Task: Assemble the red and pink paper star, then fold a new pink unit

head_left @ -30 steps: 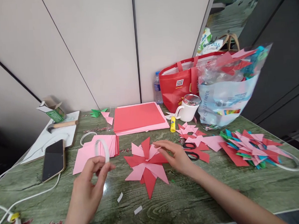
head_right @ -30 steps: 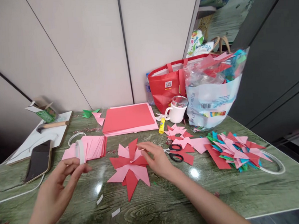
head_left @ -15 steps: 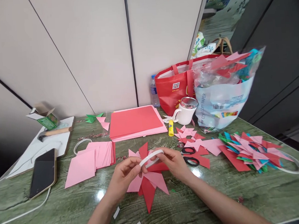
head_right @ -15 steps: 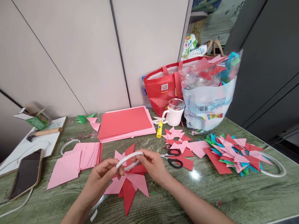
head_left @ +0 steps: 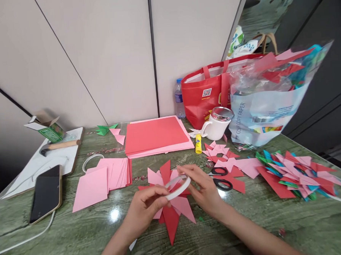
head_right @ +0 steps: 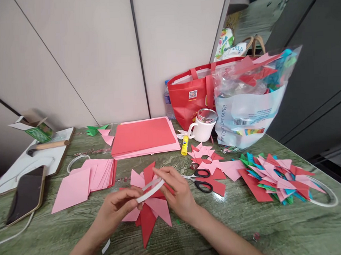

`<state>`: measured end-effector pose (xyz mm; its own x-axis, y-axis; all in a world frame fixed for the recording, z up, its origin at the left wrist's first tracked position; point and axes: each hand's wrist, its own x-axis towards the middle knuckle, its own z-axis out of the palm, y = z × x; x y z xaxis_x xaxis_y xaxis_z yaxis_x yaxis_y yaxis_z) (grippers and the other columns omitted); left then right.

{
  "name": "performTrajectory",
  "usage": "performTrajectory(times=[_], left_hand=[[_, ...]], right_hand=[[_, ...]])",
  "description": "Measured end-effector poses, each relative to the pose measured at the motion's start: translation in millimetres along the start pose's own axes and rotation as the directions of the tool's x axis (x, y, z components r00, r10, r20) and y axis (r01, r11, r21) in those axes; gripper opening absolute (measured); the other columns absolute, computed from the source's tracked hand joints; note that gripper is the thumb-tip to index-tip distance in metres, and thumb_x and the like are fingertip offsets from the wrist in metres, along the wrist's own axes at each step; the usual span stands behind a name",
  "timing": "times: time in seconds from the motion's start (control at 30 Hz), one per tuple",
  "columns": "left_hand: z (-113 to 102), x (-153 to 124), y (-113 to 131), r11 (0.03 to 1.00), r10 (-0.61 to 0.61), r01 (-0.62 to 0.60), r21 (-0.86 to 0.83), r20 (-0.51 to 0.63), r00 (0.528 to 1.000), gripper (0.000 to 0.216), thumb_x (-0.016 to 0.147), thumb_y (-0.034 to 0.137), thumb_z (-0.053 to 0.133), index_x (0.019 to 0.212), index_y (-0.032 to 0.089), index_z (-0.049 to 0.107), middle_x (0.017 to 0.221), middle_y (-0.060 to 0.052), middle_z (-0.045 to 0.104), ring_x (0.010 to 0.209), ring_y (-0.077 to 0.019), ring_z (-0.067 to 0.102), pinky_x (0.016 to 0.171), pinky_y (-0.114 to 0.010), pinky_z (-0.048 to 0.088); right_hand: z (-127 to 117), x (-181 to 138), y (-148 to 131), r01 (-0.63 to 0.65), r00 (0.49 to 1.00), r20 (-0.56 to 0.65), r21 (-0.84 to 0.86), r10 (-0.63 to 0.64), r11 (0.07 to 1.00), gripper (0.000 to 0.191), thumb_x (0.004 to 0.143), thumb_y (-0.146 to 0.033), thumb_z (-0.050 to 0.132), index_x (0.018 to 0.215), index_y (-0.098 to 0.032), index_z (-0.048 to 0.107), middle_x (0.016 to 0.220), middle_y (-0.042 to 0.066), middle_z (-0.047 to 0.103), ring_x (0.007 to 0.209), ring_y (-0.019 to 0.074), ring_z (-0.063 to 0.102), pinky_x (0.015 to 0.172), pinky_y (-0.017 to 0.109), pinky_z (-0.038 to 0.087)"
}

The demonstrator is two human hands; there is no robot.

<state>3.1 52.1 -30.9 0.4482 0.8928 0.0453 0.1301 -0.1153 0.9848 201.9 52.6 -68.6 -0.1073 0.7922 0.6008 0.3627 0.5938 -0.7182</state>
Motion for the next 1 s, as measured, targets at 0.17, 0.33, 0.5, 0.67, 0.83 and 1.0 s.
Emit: performTrajectory(times=[0.17, 0.33, 0.5, 0.67, 0.83, 1.0], left_hand=[[6, -2, -1, 0.990, 0.100, -0.085, 0.116, -0.130, 0.986, 0.019, 0.086, 0.031, 0.051, 0.091, 0.018, 0.063, 0.085, -0.007, 0.068, 0.080, -0.0174, 0.064, 0.073, -0.027, 0.051], [12, -1, -13, 0.853, 0.420, -0.335, 0.401, -0.145, 0.896, 0.013, 0.086, 0.018, 0.052, 0.093, 0.019, 0.063, 0.084, -0.005, 0.069, 0.078, -0.0160, 0.064, 0.069, -0.026, 0.052], [16, 0, -21, 0.646, 0.645, -0.545, 0.534, 0.000, 0.764, 0.029, 0.083, 0.008, 0.053, 0.110, 0.020, 0.059, 0.082, -0.005, 0.069, 0.068, -0.0137, 0.061, 0.061, -0.024, 0.051], [16, -2, -24, 0.555, 0.670, -0.567, 0.608, 0.078, 0.738, 0.037, 0.082, 0.005, 0.054, 0.117, 0.018, 0.054, 0.080, -0.004, 0.069, 0.065, -0.0135, 0.058, 0.057, -0.024, 0.049], [17, -4, -25, 0.498, 0.686, -0.563, 0.659, 0.098, 0.721, 0.038, 0.083, 0.006, 0.052, 0.119, 0.018, 0.052, 0.080, -0.005, 0.069, 0.063, -0.0135, 0.058, 0.056, -0.024, 0.048], [16, -5, -27, 0.476, 0.672, -0.557, 0.681, 0.127, 0.730, 0.037, 0.084, 0.007, 0.051, 0.120, 0.017, 0.051, 0.082, -0.006, 0.070, 0.064, -0.0136, 0.059, 0.056, -0.025, 0.048]], right_hand=[[-2, -2, -8, 0.039, 0.988, -0.144, -0.050, -0.045, 0.998, 0.032, 0.085, -0.014, 0.050, 0.115, -0.025, 0.055, 0.120, 0.011, 0.049, 0.114, 0.0241, 0.049, 0.094, 0.045, 0.045], [-1, -4, -22, 0.150, 0.982, -0.109, -0.037, -0.153, 0.988, 0.031, 0.083, -0.015, 0.058, 0.111, -0.026, 0.061, 0.109, 0.010, 0.055, 0.102, 0.0227, 0.055, 0.083, 0.040, 0.052], [3, -4, -28, 0.122, 0.982, -0.145, 0.016, -0.118, 0.992, 0.021, 0.082, -0.015, 0.060, 0.100, -0.024, 0.065, 0.103, 0.010, 0.056, 0.095, 0.0220, 0.058, 0.078, 0.038, 0.054], [4, -3, -29, 0.127, 0.982, -0.144, 0.013, -0.124, 0.992, 0.011, 0.081, -0.012, 0.060, 0.088, -0.021, 0.063, 0.097, 0.009, 0.056, 0.091, 0.0207, 0.057, 0.075, 0.037, 0.054], [4, -4, -30, 0.107, 0.982, -0.158, -0.004, -0.106, 0.994, 0.007, 0.082, -0.015, 0.059, 0.086, -0.021, 0.062, 0.093, 0.009, 0.056, 0.089, 0.0209, 0.057, 0.073, 0.036, 0.053], [4, -4, -28, 0.082, 0.986, -0.148, 0.031, -0.077, 0.996, 0.009, 0.082, -0.015, 0.058, 0.085, -0.021, 0.064, 0.093, 0.008, 0.057, 0.086, 0.0200, 0.058, 0.070, 0.034, 0.053]])
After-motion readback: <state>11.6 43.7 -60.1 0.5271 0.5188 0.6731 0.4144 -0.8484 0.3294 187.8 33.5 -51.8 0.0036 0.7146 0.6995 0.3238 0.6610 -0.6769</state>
